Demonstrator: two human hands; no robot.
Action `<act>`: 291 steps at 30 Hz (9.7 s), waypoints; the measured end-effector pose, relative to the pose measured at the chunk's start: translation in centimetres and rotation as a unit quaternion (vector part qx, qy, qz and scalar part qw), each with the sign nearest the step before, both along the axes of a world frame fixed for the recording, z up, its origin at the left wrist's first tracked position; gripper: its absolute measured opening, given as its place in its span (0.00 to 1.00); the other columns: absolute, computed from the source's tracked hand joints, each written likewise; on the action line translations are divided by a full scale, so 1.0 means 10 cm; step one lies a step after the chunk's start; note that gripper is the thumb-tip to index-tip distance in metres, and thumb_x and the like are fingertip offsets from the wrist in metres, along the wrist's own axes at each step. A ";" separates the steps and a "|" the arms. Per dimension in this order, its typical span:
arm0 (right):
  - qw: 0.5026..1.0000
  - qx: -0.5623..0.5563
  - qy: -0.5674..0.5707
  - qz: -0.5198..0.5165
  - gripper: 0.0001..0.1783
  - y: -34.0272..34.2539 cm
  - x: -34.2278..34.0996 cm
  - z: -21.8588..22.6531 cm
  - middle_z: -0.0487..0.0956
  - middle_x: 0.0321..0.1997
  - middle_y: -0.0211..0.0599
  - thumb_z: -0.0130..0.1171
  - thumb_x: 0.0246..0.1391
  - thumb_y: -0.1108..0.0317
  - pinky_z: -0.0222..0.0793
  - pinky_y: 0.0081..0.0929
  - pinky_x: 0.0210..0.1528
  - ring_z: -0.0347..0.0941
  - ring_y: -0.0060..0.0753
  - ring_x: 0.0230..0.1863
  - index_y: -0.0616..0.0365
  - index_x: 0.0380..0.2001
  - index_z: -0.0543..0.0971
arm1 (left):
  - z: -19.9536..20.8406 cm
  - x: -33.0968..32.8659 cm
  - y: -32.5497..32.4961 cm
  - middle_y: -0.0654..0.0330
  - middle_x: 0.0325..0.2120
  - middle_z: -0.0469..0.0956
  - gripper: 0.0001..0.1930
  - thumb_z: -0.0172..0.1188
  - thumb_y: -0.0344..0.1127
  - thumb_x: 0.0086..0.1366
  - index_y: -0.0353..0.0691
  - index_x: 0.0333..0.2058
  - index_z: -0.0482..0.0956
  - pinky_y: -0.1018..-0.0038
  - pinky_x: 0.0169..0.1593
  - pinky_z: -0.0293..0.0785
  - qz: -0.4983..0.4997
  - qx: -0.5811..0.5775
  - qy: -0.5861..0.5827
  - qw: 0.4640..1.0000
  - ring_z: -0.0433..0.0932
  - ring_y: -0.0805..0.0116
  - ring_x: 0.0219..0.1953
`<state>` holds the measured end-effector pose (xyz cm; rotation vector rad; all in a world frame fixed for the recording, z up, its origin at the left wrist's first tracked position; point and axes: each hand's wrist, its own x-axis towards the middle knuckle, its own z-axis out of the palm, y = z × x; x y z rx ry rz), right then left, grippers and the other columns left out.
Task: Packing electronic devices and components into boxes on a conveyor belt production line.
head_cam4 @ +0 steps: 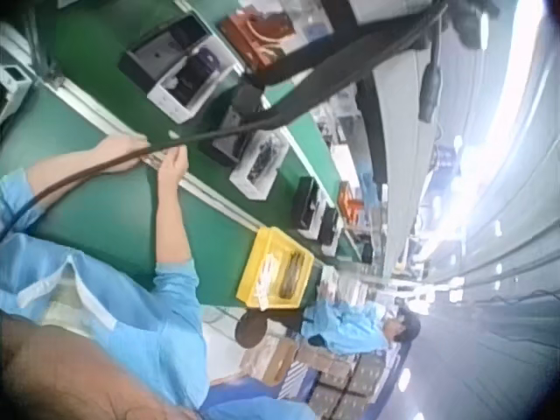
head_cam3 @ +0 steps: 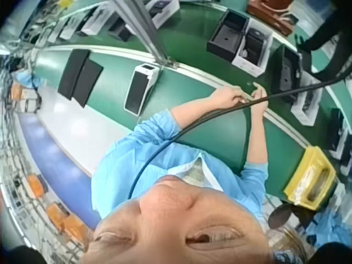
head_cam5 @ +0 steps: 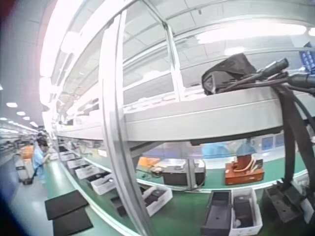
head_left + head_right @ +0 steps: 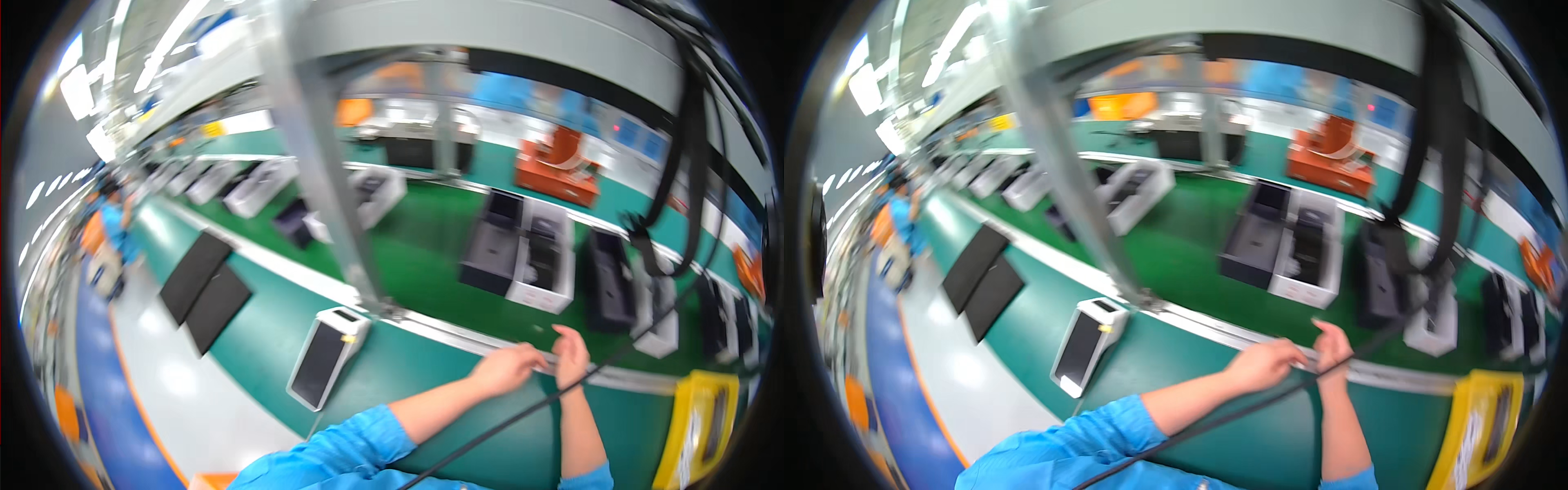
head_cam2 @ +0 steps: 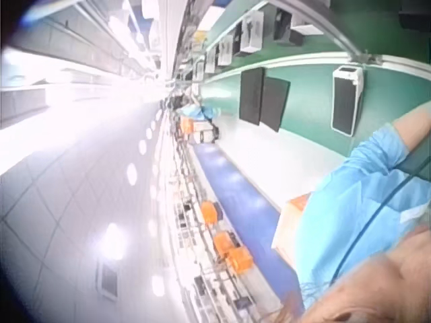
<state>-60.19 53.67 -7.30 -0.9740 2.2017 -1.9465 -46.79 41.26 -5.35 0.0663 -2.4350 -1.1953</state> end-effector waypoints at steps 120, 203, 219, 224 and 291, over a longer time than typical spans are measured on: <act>0.996 -0.073 -0.036 -0.029 0.23 0.90 -0.91 -0.09 0.62 0.19 0.16 0.43 0.70 0.57 0.47 0.18 0.24 0.54 0.11 0.22 0.62 0.32 0.80 | 0.02 -0.56 1.15 0.70 0.20 0.65 0.07 0.51 0.35 0.71 0.42 0.43 0.75 0.78 0.29 0.63 -0.048 0.218 -0.092 0.970 0.63 0.81 0.23; 0.979 0.070 -0.109 -0.159 0.46 0.07 -2.38 0.61 0.75 0.48 0.71 0.22 0.67 0.37 0.60 0.54 0.61 0.68 0.71 0.56 0.71 0.44 0.77 | 1.59 -3.71 -1.11 0.71 0.20 0.61 0.16 0.49 0.51 0.72 0.46 0.36 0.73 0.78 0.18 0.53 -0.025 -0.227 0.117 0.966 0.55 0.81 0.17; 0.981 -0.011 -0.189 -0.030 0.50 0.08 -2.18 0.79 0.71 0.59 0.64 0.25 0.64 0.31 0.52 0.39 0.68 0.62 0.60 0.65 0.72 0.54 0.72 | 1.42 -3.47 -1.83 0.67 0.24 0.69 0.18 0.52 0.41 0.69 0.40 0.54 0.67 0.77 0.26 0.63 0.101 -0.168 0.016 0.980 0.65 0.78 0.22; 0.973 -0.117 -0.171 -0.099 0.40 -0.05 -2.16 0.68 0.71 0.60 0.57 0.36 0.67 0.38 0.56 0.38 0.65 0.64 0.53 0.64 0.69 0.60 0.66 | 1.60 -3.26 -1.88 0.66 0.25 0.71 0.22 0.53 0.37 0.69 0.38 0.58 0.64 0.77 0.29 0.66 0.149 -0.184 0.073 0.969 0.68 0.77 0.24; 0.967 -0.056 -0.135 -0.209 0.38 -0.43 -1.66 0.89 0.73 0.59 0.50 0.30 0.66 0.36 0.57 0.38 0.63 0.66 0.53 0.62 0.58 0.59 0.68 | 1.04 -2.52 -0.78 0.59 0.42 0.80 0.13 0.55 0.41 0.57 0.41 0.29 0.84 0.56 0.66 0.55 -0.162 -0.554 -0.115 0.808 0.71 0.61 0.53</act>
